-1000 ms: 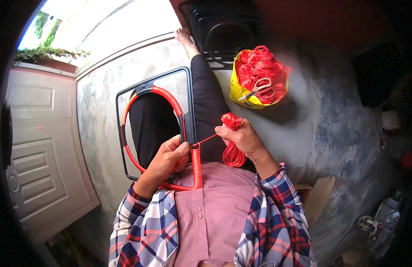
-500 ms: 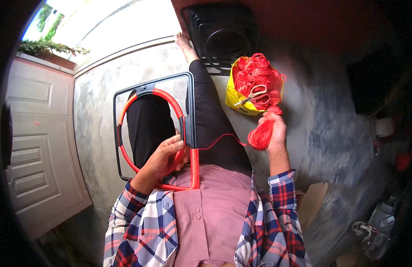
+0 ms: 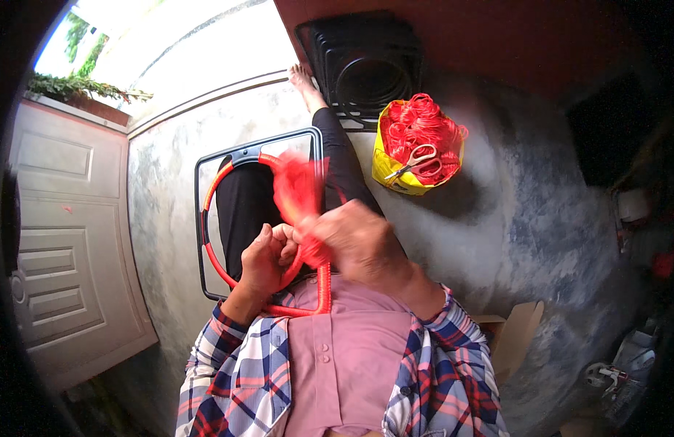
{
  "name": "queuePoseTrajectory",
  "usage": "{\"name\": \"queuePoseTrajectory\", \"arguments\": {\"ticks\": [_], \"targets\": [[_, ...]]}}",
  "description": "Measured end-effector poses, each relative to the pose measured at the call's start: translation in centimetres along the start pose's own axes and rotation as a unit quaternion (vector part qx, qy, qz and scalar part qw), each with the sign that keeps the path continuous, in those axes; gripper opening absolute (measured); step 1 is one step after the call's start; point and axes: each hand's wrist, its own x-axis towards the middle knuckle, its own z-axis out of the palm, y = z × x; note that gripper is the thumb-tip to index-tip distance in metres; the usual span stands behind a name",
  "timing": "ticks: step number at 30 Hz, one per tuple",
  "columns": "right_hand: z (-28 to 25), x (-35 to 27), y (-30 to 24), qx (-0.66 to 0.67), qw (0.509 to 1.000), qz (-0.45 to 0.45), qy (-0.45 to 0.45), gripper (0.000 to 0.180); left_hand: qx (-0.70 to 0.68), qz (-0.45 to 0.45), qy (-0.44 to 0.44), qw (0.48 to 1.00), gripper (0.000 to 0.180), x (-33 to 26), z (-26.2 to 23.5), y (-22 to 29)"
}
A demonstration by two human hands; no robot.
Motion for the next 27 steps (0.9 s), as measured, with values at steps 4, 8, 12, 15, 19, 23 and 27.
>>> {"name": "queuePoseTrajectory", "arguments": {"ticks": [4, 8, 12, 15, 19, 23, 27], "targets": [[1.3, -1.8, 0.9, 0.265, 0.92, 0.285, -0.047, 0.011, -0.022, -0.006, 0.053, 0.998, 0.035, 0.0, 1.2, -0.1], [2.2, -3.3, 2.7, 0.495, 0.756, 0.421, -0.084, 0.016, 0.033, 0.025, -0.009, 0.999, 0.039, 0.0, 0.3, 0.2], [1.6, -3.2, 2.8, 0.548, 0.686, 0.427, -0.215, 0.02, 0.045, 0.041, -0.012, 0.998, 0.032, -0.6, 0.7, 0.5], [1.2, -3.0, 3.2, 0.385, 0.791, 0.458, -0.131, 0.02, 0.078, 0.061, -0.021, 0.995, 0.032, -0.8, 0.7, 0.6], [1.2, -3.2, 2.9, -0.049, 0.944, 0.316, -0.087, 0.017, 0.08, 0.076, -0.014, 0.994, 0.035, -0.9, 0.4, 0.1], [-0.2, -2.8, 2.2, -0.118, 0.87, 0.353, -0.324, 0.03, 0.138, 0.045, -0.031, 0.989, 0.053, -1.5, 0.3, 0.1], [0.8, -3.8, 2.3, 0.088, 0.937, 0.199, -0.275, 0.051, 0.212, 0.039, -0.09, 0.972, 0.047, -1.9, -0.3, 0.0]]}}
